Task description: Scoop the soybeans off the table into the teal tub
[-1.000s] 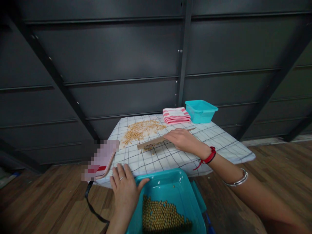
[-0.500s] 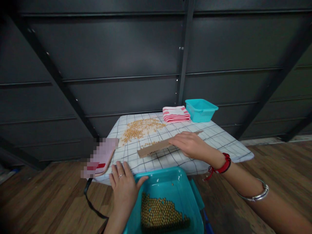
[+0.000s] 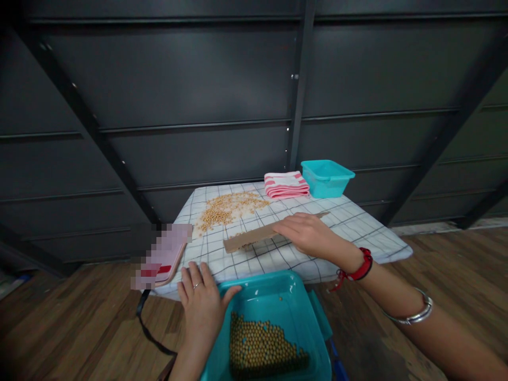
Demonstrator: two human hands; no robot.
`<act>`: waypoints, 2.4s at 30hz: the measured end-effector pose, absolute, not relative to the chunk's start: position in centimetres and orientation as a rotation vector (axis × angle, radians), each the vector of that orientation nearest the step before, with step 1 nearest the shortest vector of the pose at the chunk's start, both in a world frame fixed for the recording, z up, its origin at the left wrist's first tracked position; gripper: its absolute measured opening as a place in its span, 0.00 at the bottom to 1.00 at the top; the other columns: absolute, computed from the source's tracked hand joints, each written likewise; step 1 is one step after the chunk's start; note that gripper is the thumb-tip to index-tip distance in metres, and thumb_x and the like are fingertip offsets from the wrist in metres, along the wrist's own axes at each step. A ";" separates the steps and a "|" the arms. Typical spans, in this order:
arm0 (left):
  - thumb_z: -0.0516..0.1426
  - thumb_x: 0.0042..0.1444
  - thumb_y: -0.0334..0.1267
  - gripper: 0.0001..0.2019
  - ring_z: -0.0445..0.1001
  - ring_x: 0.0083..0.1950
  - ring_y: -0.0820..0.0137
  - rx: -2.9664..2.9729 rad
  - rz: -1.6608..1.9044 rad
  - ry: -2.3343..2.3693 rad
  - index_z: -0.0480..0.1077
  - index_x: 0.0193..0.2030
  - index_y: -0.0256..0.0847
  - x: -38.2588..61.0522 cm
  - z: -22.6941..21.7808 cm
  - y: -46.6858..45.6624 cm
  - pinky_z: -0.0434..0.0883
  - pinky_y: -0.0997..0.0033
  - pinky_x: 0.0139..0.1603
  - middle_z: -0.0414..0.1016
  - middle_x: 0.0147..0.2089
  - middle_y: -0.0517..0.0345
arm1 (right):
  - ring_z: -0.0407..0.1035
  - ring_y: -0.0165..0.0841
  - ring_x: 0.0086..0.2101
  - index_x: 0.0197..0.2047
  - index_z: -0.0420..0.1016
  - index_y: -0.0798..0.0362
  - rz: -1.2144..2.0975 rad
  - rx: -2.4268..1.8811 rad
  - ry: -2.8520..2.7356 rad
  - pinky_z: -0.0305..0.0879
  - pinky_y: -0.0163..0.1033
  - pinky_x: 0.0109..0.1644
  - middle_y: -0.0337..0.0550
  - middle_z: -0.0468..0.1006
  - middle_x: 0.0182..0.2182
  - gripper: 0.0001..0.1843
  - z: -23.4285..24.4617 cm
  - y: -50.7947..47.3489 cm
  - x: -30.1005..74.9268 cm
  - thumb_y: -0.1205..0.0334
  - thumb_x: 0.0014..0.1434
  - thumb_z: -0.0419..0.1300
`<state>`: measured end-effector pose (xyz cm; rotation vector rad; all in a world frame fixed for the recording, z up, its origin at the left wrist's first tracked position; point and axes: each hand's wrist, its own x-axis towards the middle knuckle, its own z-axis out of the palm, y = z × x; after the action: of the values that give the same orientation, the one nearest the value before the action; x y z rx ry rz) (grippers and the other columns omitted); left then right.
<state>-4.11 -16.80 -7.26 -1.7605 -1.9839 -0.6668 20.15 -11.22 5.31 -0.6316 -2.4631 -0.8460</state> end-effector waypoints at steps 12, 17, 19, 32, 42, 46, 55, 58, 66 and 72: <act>0.52 0.43 0.63 0.46 0.54 0.61 0.36 -1.768 -0.687 -1.987 0.60 0.54 0.17 -4.2 -7.4 -16.8 0.57 0.38 0.56 0.59 0.57 0.17 | 0.71 0.32 0.31 0.40 0.70 0.58 -0.886 -0.697 -2.443 0.67 0.38 0.35 0.46 0.78 0.32 0.16 5.2 -9.9 19.9 0.77 0.56 0.44; 0.50 0.45 0.63 0.46 0.54 0.61 0.36 -1.777 -0.664 -1.982 0.59 0.54 0.16 -4.2 -7.3 -16.9 0.56 0.37 0.56 0.58 0.58 0.16 | 0.71 0.32 0.32 0.40 0.70 0.57 -0.858 -0.663 -2.443 0.67 0.38 0.35 0.46 0.78 0.33 0.15 5.0 -10.8 20.3 0.75 0.58 0.44; 0.50 0.45 0.63 0.46 0.53 0.62 0.37 -1.774 -0.675 -2.014 0.59 0.55 0.16 -4.1 -7.3 -16.8 0.55 0.37 0.56 0.58 0.58 0.17 | 0.71 0.32 0.33 0.40 0.70 0.56 -0.868 -0.644 -2.436 0.67 0.38 0.37 0.46 0.78 0.33 0.15 5.1 -11.5 20.7 0.75 0.59 0.44; 0.49 0.46 0.63 0.46 0.51 0.63 0.37 -1.793 -0.682 -2.046 0.59 0.55 0.16 -4.1 -7.0 -16.9 0.54 0.37 0.57 0.58 0.58 0.17 | 0.72 0.32 0.33 0.40 0.71 0.55 -0.837 -0.748 -2.360 0.69 0.38 0.37 0.44 0.78 0.32 0.16 5.3 -11.4 21.2 0.75 0.56 0.45; 0.55 0.42 0.61 0.46 0.50 0.63 0.37 -1.827 -0.655 -2.111 0.58 0.56 0.17 -4.0 -6.6 -17.0 0.53 0.37 0.58 0.56 0.59 0.17 | 0.72 0.32 0.32 0.37 0.70 0.56 -0.874 -0.648 -2.457 0.68 0.37 0.36 0.45 0.78 0.31 0.15 5.9 -13.2 20.7 0.75 0.58 0.44; 0.54 0.44 0.61 0.46 0.49 0.63 0.36 -1.831 -0.653 -2.084 0.56 0.57 0.16 -4.1 -6.9 -16.9 0.53 0.36 0.58 0.55 0.59 0.16 | 0.72 0.30 0.33 0.39 0.70 0.52 -0.869 -0.658 -2.455 0.68 0.37 0.37 0.42 0.78 0.32 0.16 6.3 -13.6 21.0 0.76 0.57 0.45; 0.50 0.46 0.63 0.46 0.48 0.64 0.38 -1.828 -0.681 -2.063 0.57 0.57 0.17 -4.2 -7.2 -16.9 0.52 0.36 0.58 0.56 0.59 0.16 | 0.71 0.32 0.31 0.39 0.71 0.55 -0.844 -0.696 -2.439 0.68 0.38 0.35 0.45 0.78 0.32 0.16 5.4 -11.2 20.7 0.75 0.58 0.44; 0.49 0.46 0.63 0.46 0.48 0.65 0.39 -1.821 -0.712 -2.066 0.55 0.58 0.19 -4.2 -7.3 -16.9 0.52 0.36 0.59 0.57 0.59 0.19 | 0.71 0.31 0.33 0.40 0.71 0.54 -0.838 -0.697 -2.443 0.68 0.38 0.37 0.44 0.78 0.33 0.17 5.2 -11.7 20.7 0.74 0.58 0.44; 0.54 0.43 0.61 0.47 0.49 0.63 0.35 -1.826 -0.673 -2.111 0.57 0.56 0.15 -3.9 -6.7 -16.9 0.51 0.35 0.58 0.54 0.59 0.15 | 0.71 0.32 0.34 0.40 0.70 0.55 -0.853 -0.658 -2.436 0.68 0.38 0.37 0.45 0.78 0.33 0.15 6.0 -12.9 20.9 0.75 0.58 0.45; 0.50 0.45 0.62 0.46 0.48 0.64 0.38 -1.829 -0.692 -2.072 0.56 0.57 0.17 -4.1 -7.0 -17.0 0.52 0.36 0.58 0.56 0.59 0.17 | 0.70 0.31 0.31 0.39 0.71 0.56 -0.830 -0.696 -2.446 0.67 0.38 0.35 0.45 0.78 0.32 0.16 5.6 -11.3 19.6 0.74 0.59 0.44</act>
<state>-4.10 -16.99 -7.01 -1.8292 -2.0723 -0.6924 19.61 -11.33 5.64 -0.6960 -2.4462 -0.8296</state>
